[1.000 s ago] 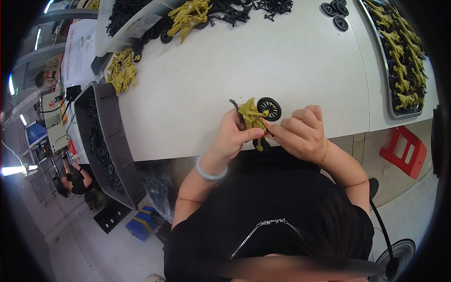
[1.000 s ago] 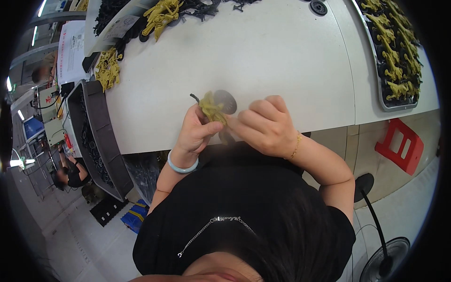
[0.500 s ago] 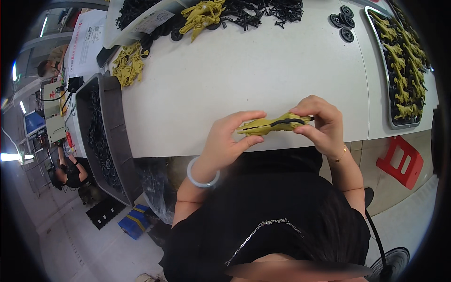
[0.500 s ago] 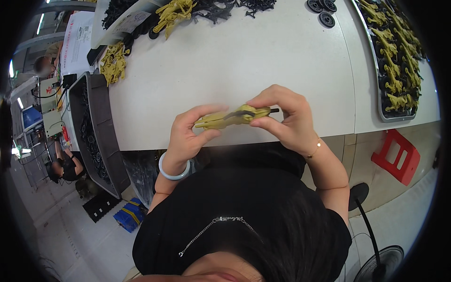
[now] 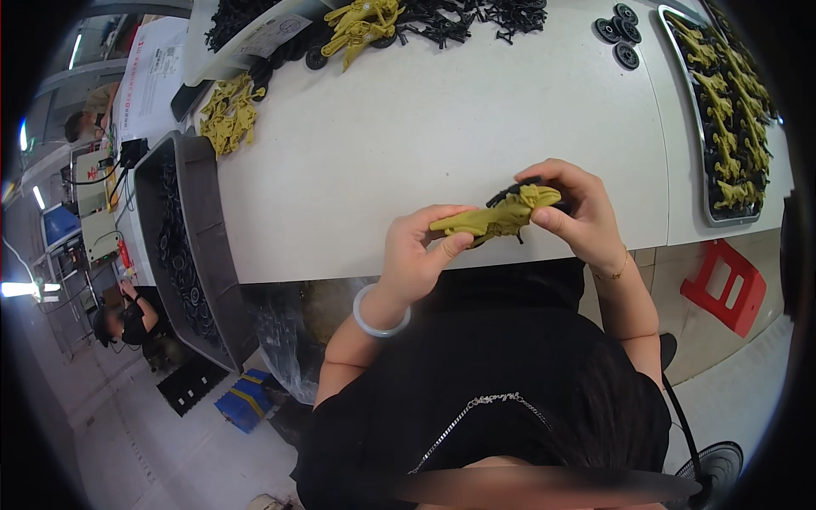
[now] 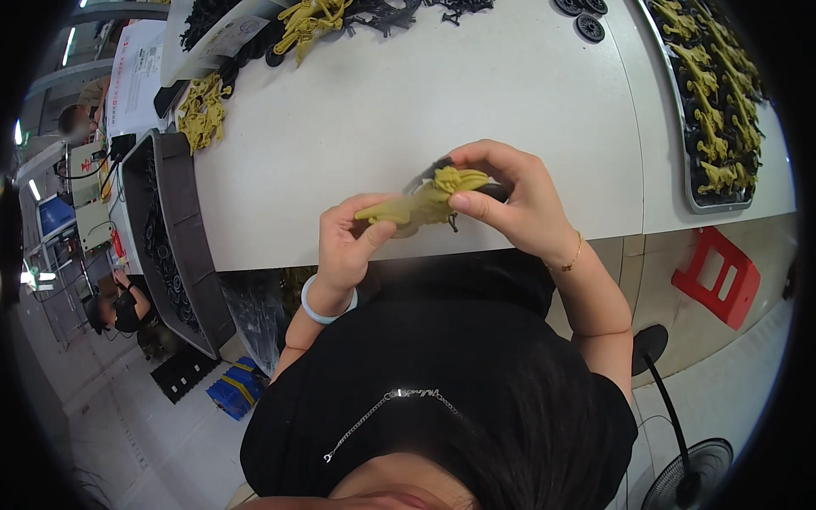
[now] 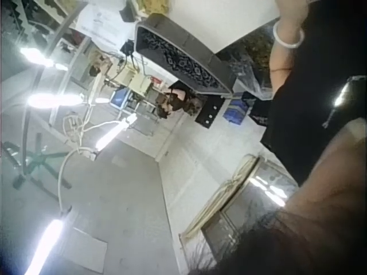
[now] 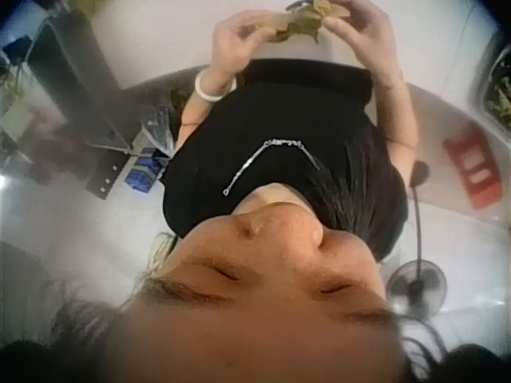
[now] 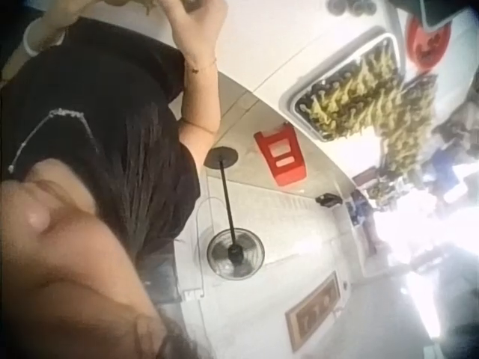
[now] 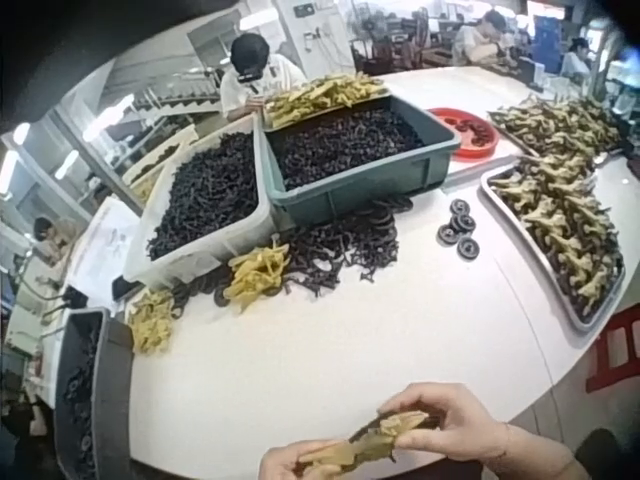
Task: The person assembles toy motorcycles by attaching wheels and handlebars to plastic frame parts and pressing the halves together, then places the assembled toys onto a tray. Afterward, the person retrieves more plastic motorcycle frame parts from a bag below and sets them on the table.
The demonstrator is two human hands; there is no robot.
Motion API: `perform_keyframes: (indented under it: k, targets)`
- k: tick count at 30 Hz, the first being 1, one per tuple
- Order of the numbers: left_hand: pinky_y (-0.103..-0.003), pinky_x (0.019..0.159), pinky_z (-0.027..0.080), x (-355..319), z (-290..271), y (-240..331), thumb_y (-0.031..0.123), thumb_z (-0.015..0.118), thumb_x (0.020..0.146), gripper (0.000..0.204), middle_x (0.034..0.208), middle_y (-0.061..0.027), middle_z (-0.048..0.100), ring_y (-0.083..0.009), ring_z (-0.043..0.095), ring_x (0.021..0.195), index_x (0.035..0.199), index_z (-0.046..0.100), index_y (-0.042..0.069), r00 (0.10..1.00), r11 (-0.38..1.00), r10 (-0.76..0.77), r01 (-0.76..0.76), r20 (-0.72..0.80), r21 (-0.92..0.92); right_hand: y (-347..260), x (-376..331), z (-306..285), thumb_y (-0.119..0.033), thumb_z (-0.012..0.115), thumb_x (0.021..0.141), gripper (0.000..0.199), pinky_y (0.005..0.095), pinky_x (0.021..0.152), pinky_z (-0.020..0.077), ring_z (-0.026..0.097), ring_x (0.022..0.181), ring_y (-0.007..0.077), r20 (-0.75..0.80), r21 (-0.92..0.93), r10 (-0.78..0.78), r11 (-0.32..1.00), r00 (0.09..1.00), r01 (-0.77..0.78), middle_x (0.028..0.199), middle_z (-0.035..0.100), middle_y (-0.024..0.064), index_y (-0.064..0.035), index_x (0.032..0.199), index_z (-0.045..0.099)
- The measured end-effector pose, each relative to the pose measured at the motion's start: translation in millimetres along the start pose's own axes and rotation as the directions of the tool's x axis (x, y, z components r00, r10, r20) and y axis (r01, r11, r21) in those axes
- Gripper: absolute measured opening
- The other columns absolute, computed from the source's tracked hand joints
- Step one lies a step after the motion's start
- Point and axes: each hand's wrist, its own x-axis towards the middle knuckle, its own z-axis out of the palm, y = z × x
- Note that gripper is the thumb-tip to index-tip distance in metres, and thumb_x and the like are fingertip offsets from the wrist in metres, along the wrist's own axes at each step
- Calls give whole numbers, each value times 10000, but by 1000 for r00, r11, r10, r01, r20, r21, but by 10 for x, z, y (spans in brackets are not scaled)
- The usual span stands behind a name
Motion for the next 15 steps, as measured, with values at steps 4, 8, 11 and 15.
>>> perform_keyframes:
  k: [4,8,11,15]
  targets:
    - [-263,803,492,79,-72,-28,68,660,846,286,1000,-97,652,-128,612,904,1095,592,-56,976,946,-189,210,107,-246,-36,50,-73,-195,696,823,281,214,672,439,558,762,103,61,-9,197,980,979,-196,816,603,19,17,988,612]
    - [-280,847,477,163,-37,-3,53,681,825,288,991,-74,621,-154,597,935,1072,586,-62,984,976,-23,-16,177,215,-101,87,15,-198,702,810,245,243,658,446,565,720,123,84,-277,127,956,988,-99,760,622,25,9,932,652]
    - [-292,866,468,181,-51,-71,37,689,812,306,978,-64,611,-166,592,954,1078,571,-58,979,985,14,-49,205,167,-166,108,69,-234,736,774,362,286,718,451,572,764,144,154,-409,54,913,987,14,829,643,56,12,1020,635]
    - [-298,867,477,125,85,-81,4,674,813,329,1001,-67,614,-166,594,967,1113,546,-37,998,942,-9,29,63,-335,10,-4,108,-322,834,658,709,302,836,407,552,886,159,49,216,-120,971,992,107,971,610,63,27,1186,514]
